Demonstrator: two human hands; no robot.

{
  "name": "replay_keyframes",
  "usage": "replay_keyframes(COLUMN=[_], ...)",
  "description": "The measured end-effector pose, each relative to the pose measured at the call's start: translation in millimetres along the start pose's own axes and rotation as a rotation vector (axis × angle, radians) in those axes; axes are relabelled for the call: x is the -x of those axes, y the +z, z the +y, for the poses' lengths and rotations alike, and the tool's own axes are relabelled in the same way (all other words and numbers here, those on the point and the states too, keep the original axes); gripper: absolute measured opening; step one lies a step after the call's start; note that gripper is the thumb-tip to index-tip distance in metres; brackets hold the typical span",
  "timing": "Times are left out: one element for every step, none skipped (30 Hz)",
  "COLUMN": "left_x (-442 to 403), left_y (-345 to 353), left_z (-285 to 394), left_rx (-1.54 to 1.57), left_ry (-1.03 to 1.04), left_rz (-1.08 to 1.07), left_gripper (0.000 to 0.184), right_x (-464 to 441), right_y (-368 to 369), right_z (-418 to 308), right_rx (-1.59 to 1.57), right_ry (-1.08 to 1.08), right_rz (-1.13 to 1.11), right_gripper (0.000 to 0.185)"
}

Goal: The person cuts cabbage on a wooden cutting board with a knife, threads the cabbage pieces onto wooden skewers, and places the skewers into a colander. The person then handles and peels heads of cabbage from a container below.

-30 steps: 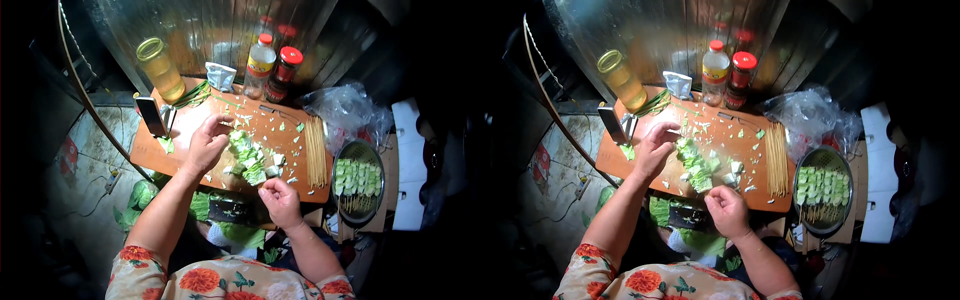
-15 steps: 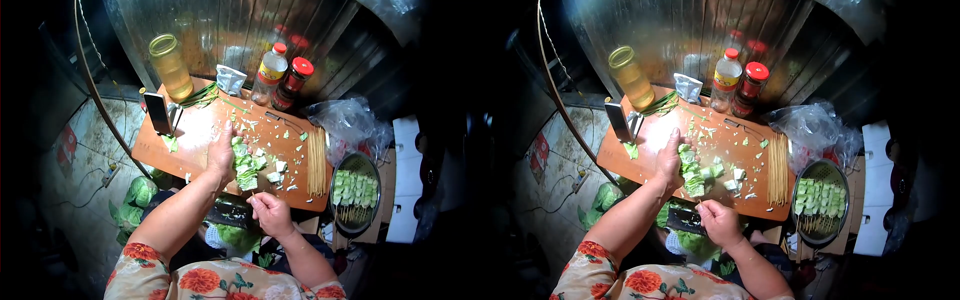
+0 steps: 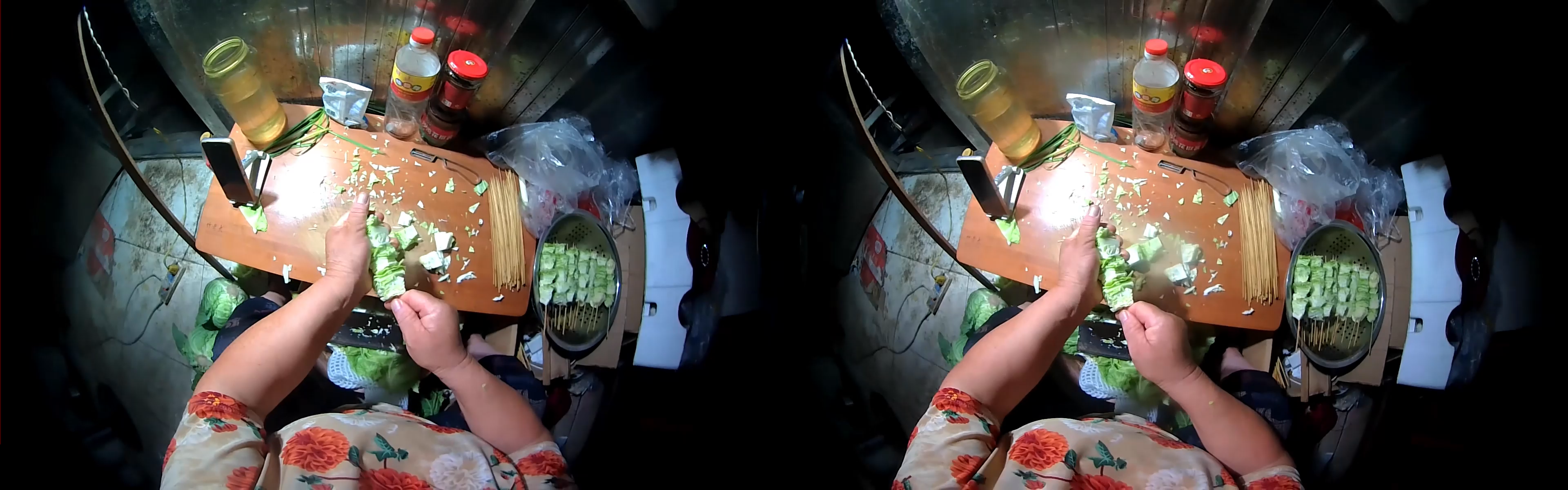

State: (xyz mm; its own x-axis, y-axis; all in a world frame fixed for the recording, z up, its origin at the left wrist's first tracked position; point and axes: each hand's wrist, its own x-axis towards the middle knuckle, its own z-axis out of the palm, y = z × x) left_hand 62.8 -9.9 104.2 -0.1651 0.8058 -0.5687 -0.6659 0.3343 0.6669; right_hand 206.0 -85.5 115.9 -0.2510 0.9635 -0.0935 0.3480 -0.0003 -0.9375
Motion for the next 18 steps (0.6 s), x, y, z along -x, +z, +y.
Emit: replay_keyframes(left_x=[-3,-10,-14,-13,-19,-28,-34,-32,-35,-43,-50,-56,-64,-74,-85,-85,-85,-85], left_y=[-2,-5,-6,-4,-7,-12,-16,-14,-16,-24,-31,-34,-41,-51,-59,-58,-57,-56], left_z=[-2,-5,-7,-4,-2,2,5,10,13,12,10,8,1,-10,-21,-24,-27,-30], left_rx=[-0.003,0.042,0.086,0.139,0.136,0.057,-0.021,-0.137,-0.281,-0.436,-0.591,-0.737,-0.741,-0.809,-0.876,-1.049,-1.050,-1.134], left_ry=[-0.001,-0.015,-0.028,-0.020,-0.022,-0.008,0.006,0.077,0.133,0.141,0.149,0.110,0.107,0.107,0.107,0.200,0.199,0.162], left_rz=[-0.001,-0.022,-0.042,-0.082,-0.079,-0.091,-0.104,-0.046,-0.050,-0.060,-0.070,-0.027,-0.031,-0.089,-0.150,-0.159,-0.163,-0.162], left_gripper=[0.045,0.045,0.044,0.044,0.044,0.044,0.044,0.044,0.038,0.035,0.031,0.027,0.027,0.029,0.031,0.036,0.036,0.037], right_x=[-1,-2,-3,-5,-6,-7,-8,-9,-9,-11,-12,-13,-14,-13,-13,-12,-11,-11], right_y=[0,-2,-4,-7,-11,-17,-23,-29,-37,-42,-46,-47,-48,-49,-50,-50,-51,-51], right_z=[1,2,3,4,5,5,3,-4,-5,-8,-10,-8,-8,-10,-12,-14,-16,-17], right_rx=[0.016,0.014,-0.003,-0.019,-0.047,-0.121,-0.195,-0.269,-0.315,-0.311,-0.306,-0.311,-0.314,-0.304,-0.293,-0.273,-0.273,-0.271], right_ry=[0.016,0.017,0.072,0.128,0.108,0.136,0.163,0.212,0.251,0.241,0.231,0.211,0.214,0.202,0.189,0.179,0.181,0.176], right_rz=[-0.022,-0.023,-0.027,-0.032,-0.015,-0.005,0.004,0.027,0.045,0.077,0.110,0.130,0.134,0.131,0.129,0.129,0.133,0.130], right_gripper=[0.014,0.014,0.014,0.014,0.015,0.016,0.017,0.019,0.019,0.020,0.020,0.021,0.021,0.022,0.022,0.022,0.022,0.022])
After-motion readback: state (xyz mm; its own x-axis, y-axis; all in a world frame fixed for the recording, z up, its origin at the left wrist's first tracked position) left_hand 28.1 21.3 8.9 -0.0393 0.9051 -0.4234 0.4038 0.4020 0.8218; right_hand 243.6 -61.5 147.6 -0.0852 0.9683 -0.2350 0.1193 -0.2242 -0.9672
